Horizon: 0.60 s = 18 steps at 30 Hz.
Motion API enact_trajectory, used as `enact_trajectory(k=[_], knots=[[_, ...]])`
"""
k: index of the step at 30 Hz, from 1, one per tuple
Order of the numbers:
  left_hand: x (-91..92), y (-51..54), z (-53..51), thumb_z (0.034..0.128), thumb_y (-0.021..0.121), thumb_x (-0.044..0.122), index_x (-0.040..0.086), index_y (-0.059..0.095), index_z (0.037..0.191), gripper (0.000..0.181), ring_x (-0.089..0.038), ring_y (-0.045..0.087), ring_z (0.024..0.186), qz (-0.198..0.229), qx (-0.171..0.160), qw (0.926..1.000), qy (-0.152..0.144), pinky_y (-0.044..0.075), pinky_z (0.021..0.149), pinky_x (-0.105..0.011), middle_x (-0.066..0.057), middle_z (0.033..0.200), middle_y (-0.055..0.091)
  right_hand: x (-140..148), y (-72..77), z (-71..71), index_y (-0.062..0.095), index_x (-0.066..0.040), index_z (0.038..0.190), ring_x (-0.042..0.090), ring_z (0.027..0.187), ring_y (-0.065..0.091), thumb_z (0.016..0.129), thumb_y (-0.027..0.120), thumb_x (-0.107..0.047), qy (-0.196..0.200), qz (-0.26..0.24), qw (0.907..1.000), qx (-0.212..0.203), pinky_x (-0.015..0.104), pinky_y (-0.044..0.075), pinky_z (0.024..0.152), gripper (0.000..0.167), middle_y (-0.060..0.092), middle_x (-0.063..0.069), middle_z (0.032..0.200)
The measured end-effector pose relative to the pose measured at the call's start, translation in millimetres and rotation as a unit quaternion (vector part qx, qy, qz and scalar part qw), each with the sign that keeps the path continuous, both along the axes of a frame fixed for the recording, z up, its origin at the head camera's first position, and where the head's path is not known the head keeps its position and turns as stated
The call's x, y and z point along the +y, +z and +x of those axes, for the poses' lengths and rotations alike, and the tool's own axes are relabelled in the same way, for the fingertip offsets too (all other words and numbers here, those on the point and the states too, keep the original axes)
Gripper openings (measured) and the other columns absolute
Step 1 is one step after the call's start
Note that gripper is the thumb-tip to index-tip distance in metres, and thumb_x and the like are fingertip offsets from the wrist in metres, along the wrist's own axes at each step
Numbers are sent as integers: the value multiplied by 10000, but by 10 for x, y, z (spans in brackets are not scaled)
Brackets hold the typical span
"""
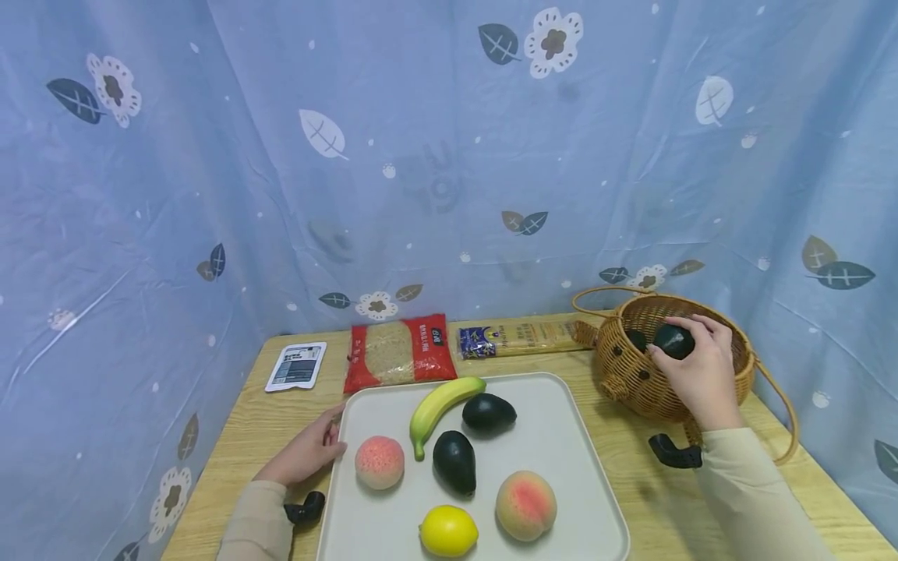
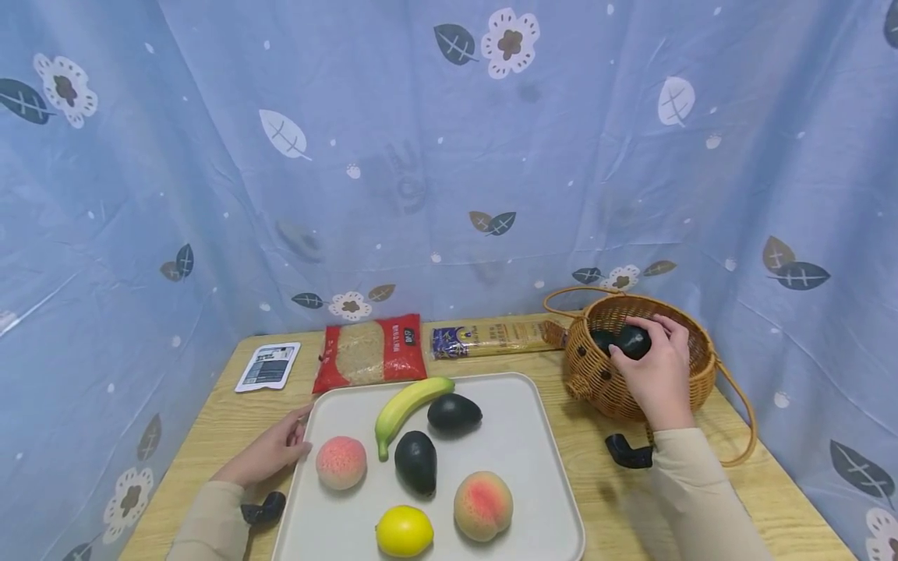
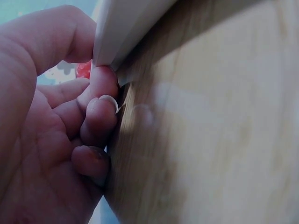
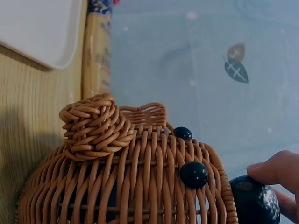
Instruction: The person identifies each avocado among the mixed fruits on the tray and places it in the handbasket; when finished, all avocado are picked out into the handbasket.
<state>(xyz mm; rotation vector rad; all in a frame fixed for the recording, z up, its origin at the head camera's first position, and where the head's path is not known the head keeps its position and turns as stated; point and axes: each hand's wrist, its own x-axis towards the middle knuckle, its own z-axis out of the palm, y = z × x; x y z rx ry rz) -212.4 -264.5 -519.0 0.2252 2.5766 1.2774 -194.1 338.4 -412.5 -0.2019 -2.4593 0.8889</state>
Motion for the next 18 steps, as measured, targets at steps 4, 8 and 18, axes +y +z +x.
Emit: enact_trajectory(k=[4,8,18], knots=[[14,9,8,946,714,4,-33,348,1589,741,-216,494,810,4,-3,10000,34,421,664,-277,-72,894,507,32,-29,-19,536,57,1437,609,1386,278,952,747,-133,-116,-14,9999,-87,734,361,931,562,247,353,1561],[14,0,-2,945,715,7,-38,349,1586,740,-211,494,803,-41,32,10000,26,420,663,-277,-69,891,509,54,-41,-43,492,56,1477,618,1355,302,953,750,-143,-186,-23,9997,-172,732,374,926,617,235,357,1558],[-8,-30,-24,945,714,11,-46,341,1586,744,-210,497,818,-79,64,9999,-14,420,682,-277,-65,895,508,-22,39,1,290,-11,1622,651,1321,308,965,739,-194,-168,-21,9987,-476,753,370,910,817,189,388,1564]])
